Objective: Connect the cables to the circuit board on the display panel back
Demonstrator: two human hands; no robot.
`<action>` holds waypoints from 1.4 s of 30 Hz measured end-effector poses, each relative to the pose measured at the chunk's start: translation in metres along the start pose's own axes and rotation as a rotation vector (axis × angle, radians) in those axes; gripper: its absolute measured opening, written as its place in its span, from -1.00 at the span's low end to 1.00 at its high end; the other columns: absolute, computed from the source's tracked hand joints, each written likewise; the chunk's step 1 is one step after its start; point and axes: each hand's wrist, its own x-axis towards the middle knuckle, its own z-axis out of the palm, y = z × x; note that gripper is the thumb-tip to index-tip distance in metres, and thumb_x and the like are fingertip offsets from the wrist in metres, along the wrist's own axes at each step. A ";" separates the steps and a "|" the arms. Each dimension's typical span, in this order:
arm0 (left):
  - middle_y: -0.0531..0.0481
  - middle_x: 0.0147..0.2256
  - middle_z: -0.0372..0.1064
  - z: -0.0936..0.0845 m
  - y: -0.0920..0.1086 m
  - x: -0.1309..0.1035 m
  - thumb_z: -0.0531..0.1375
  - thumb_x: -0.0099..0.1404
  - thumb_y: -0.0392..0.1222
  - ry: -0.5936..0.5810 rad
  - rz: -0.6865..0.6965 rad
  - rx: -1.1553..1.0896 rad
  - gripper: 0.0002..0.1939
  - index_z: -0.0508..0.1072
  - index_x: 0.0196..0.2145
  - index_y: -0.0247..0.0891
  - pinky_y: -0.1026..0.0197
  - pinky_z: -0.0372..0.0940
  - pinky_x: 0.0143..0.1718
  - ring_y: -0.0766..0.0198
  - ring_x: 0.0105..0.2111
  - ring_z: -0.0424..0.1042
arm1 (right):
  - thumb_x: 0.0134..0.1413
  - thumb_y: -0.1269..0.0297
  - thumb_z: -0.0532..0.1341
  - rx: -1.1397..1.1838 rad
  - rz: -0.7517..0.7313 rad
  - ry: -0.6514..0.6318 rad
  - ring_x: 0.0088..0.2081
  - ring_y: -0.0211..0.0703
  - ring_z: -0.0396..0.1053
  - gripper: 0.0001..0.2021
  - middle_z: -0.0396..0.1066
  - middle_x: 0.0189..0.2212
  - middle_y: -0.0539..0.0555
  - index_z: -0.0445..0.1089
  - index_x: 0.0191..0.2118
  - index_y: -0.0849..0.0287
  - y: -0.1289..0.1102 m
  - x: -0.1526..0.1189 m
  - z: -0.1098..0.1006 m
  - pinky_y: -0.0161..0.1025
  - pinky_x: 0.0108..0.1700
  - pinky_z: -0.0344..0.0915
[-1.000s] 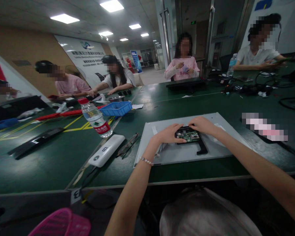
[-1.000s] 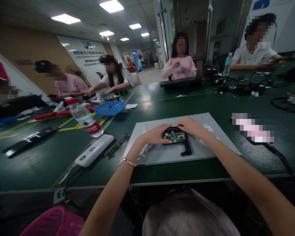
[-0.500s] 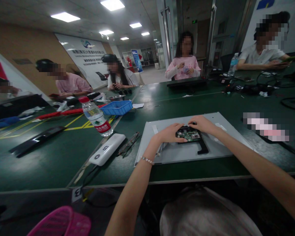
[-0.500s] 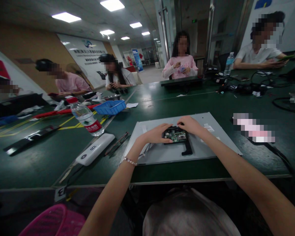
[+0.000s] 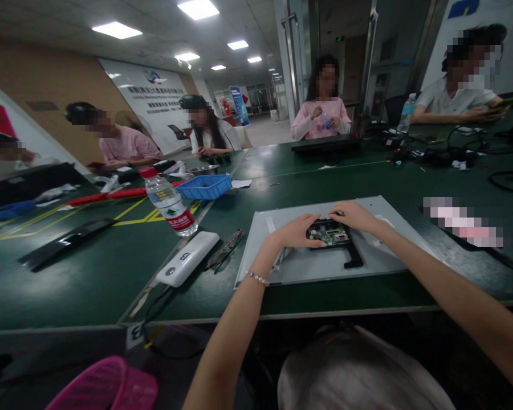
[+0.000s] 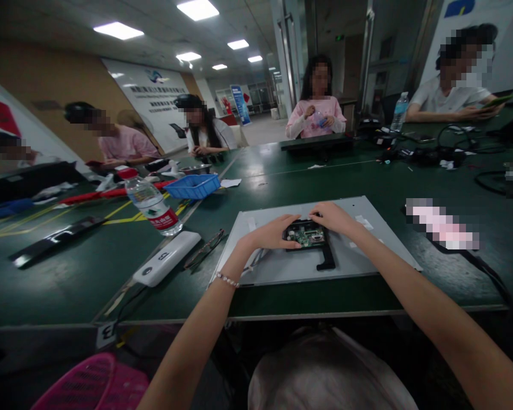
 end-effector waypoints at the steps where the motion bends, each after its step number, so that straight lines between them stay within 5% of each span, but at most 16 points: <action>1: -0.24 0.24 0.04 0.000 0.000 0.000 0.15 0.12 0.33 0.002 0.002 0.001 -0.03 -0.05 0.30 -0.28 0.07 0.04 0.18 -0.02 0.20 0.12 | 0.20 0.25 0.11 -0.002 0.011 0.011 -0.16 -0.04 0.43 -0.75 0.53 -0.21 0.13 0.54 -0.21 0.17 -0.001 -0.001 -0.002 -0.19 -0.08 0.28; 7: -0.26 0.25 0.01 0.001 -0.001 0.000 0.14 0.13 0.35 0.000 0.001 0.007 -0.01 -0.07 0.31 -0.30 0.05 0.04 0.18 -0.03 0.21 0.10 | 0.22 0.24 0.06 -0.046 0.078 0.045 -0.12 -0.03 0.43 -0.68 0.52 -0.18 0.17 0.54 -0.20 0.24 -0.003 -0.008 -0.021 -0.20 -0.02 0.26; 19: -0.22 0.25 0.01 0.001 -0.001 -0.001 0.16 0.14 0.31 0.020 0.013 -0.021 -0.05 -0.04 0.30 -0.26 0.07 0.02 0.21 -0.02 0.21 0.10 | -0.06 0.24 0.27 0.110 0.314 -0.275 -0.12 -0.01 0.46 -0.62 0.50 -0.11 0.14 0.48 -0.06 0.18 0.052 -0.035 -0.039 -0.20 -0.14 0.39; 24: -0.20 0.27 -0.02 -0.004 0.001 -0.003 0.18 0.12 0.31 0.016 -0.004 -0.023 -0.04 -0.05 0.30 -0.23 0.05 0.01 0.22 -0.04 0.22 0.08 | -0.07 0.31 0.26 0.154 0.339 -0.350 -0.14 -0.03 0.46 -0.63 0.51 -0.14 0.15 0.47 -0.06 0.19 0.045 -0.037 -0.043 -0.21 -0.11 0.38; 29: -0.23 0.28 -0.04 -0.008 0.001 -0.004 0.15 0.12 0.35 0.009 -0.041 -0.012 -0.01 -0.06 0.31 -0.26 0.00 0.03 0.21 -0.08 0.22 0.07 | 0.00 0.30 0.20 0.084 0.372 -0.263 -0.09 -0.01 0.44 -0.66 0.49 -0.10 0.17 0.47 -0.07 0.18 0.035 -0.046 -0.055 -0.17 -0.06 0.35; 34: -0.21 0.28 -0.05 -0.007 -0.002 -0.005 0.16 0.11 0.33 0.020 -0.046 -0.034 -0.03 -0.05 0.31 -0.22 -0.03 0.00 0.23 -0.08 0.24 0.04 | 0.01 0.31 0.16 0.042 0.464 -0.155 -0.05 0.02 0.42 -0.65 0.46 -0.05 0.14 0.46 -0.04 0.13 0.048 -0.059 -0.063 -0.10 -0.02 0.34; 42: -0.19 0.29 -0.06 -0.009 -0.003 -0.007 0.16 0.12 0.33 0.021 -0.059 -0.045 -0.03 -0.07 0.31 -0.21 -0.04 -0.01 0.24 -0.07 0.25 0.02 | -0.03 0.20 0.21 0.098 0.560 -0.267 -0.14 0.03 0.46 -0.71 0.48 -0.10 0.15 0.50 -0.14 0.06 0.055 -0.065 -0.064 -0.13 -0.15 0.40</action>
